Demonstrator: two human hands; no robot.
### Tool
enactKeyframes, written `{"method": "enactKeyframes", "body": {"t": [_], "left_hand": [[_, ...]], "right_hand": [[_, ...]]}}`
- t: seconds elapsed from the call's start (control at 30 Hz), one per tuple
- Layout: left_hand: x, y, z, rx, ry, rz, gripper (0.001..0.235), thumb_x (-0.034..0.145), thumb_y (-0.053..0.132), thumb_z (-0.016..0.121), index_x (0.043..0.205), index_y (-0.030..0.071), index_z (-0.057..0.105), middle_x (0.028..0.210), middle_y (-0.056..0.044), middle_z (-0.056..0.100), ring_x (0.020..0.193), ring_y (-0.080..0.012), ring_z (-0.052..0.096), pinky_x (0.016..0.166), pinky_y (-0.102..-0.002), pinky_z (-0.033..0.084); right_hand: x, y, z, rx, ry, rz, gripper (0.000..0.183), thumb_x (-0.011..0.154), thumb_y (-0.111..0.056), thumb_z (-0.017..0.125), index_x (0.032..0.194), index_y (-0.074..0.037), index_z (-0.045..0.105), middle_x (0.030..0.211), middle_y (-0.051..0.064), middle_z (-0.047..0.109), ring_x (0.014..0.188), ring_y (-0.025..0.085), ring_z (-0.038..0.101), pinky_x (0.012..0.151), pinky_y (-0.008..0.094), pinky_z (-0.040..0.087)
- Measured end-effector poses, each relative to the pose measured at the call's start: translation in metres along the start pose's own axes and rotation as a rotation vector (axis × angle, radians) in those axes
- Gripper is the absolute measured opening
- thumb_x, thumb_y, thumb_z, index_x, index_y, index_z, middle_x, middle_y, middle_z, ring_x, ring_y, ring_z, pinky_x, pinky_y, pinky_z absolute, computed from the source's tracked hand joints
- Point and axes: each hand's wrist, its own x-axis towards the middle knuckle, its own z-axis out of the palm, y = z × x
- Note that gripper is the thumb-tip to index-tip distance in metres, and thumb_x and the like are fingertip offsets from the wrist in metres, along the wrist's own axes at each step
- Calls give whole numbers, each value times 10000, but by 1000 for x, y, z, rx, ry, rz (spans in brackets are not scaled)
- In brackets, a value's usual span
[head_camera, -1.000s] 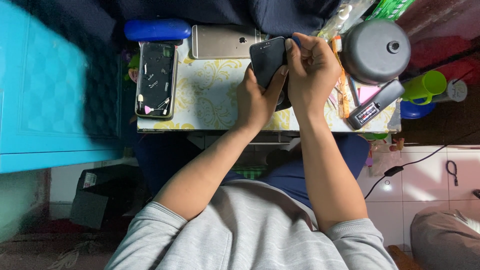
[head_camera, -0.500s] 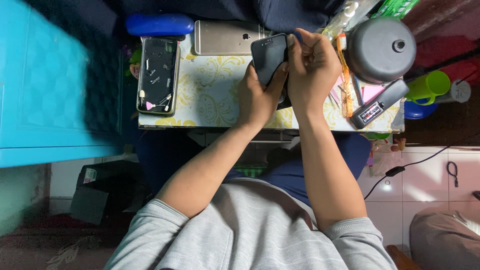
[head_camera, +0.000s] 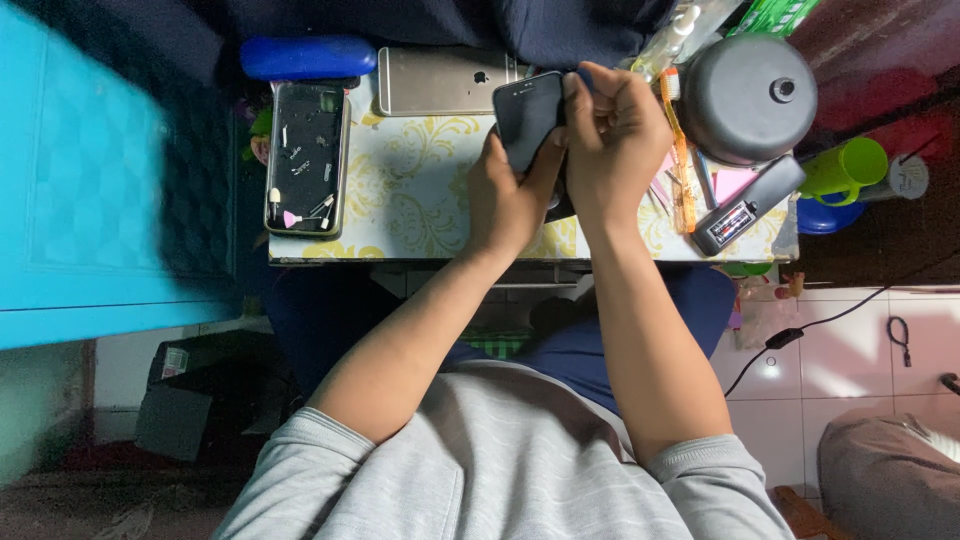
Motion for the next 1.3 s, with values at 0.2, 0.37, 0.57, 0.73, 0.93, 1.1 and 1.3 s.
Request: {"method": "enactKeyframes", "body": {"t": [0.2, 0.37, 0.57, 0.73, 0.93, 1.1, 1.3], "left_hand": [[4, -18, 2, 78, 37, -191, 640, 928, 559, 674, 1273, 23, 610, 1151, -260, 716, 1116, -457, 683, 815, -562, 605], [-2, 1, 3, 49, -11, -114, 461, 928, 445, 704, 1110, 23, 662, 994, -256, 744, 986, -479, 721, 714, -543, 623], [1, -10, 3, 70, 40, -120, 448, 930, 489, 686, 1049, 57, 678, 977, -221, 759, 952, -434, 742, 692, -523, 613], [0, -4, 0, 95, 58, -170, 546, 914, 541, 682, 1113, 33, 660, 1012, -228, 747, 1011, -436, 730, 766, -510, 612], [-1, -5, 7, 104, 44, -159, 543, 898, 551, 703, 1134, 63, 665, 1018, -191, 754, 1040, -400, 728, 801, -496, 612], [-2, -1, 4, 140, 85, -171, 541, 889, 560, 707, 1101, 63, 668, 998, -199, 746, 1032, -417, 726, 827, -495, 595], [-4, 4, 3, 127, 136, -257, 553, 882, 587, 685, 1094, 76, 665, 1025, -193, 749, 1067, -403, 720, 876, -504, 573]], "right_hand": [[-26, -1, -12, -114, 24, -80, 102, 938, 63, 806, 1014, 48, 741, 692, 145, 614, 636, 152, 599, 571, 285, 521], [-12, 6, -17, -115, 58, -98, 99, 938, 37, 815, 1022, 23, 765, 701, 123, 649, 640, 160, 647, 560, 282, 535], [-14, 5, -10, -157, 56, -148, 124, 908, 17, 831, 1014, -6, 770, 704, 136, 656, 643, 214, 682, 564, 310, 555], [-49, 0, -37, -243, 4, -135, 101, 938, 17, 842, 1006, 12, 768, 699, 139, 659, 639, 261, 681, 562, 330, 551], [-46, -2, -46, -199, -15, -68, 74, 934, 18, 828, 992, 12, 783, 723, 127, 700, 669, 237, 704, 606, 322, 576], [-34, 2, -30, -146, -18, -140, 71, 949, 20, 807, 998, 34, 757, 738, 130, 701, 678, 230, 712, 591, 300, 573], [-77, 0, -64, -96, -76, 43, 86, 977, 30, 766, 1035, 72, 719, 771, 171, 689, 691, 244, 726, 557, 332, 573]]}}
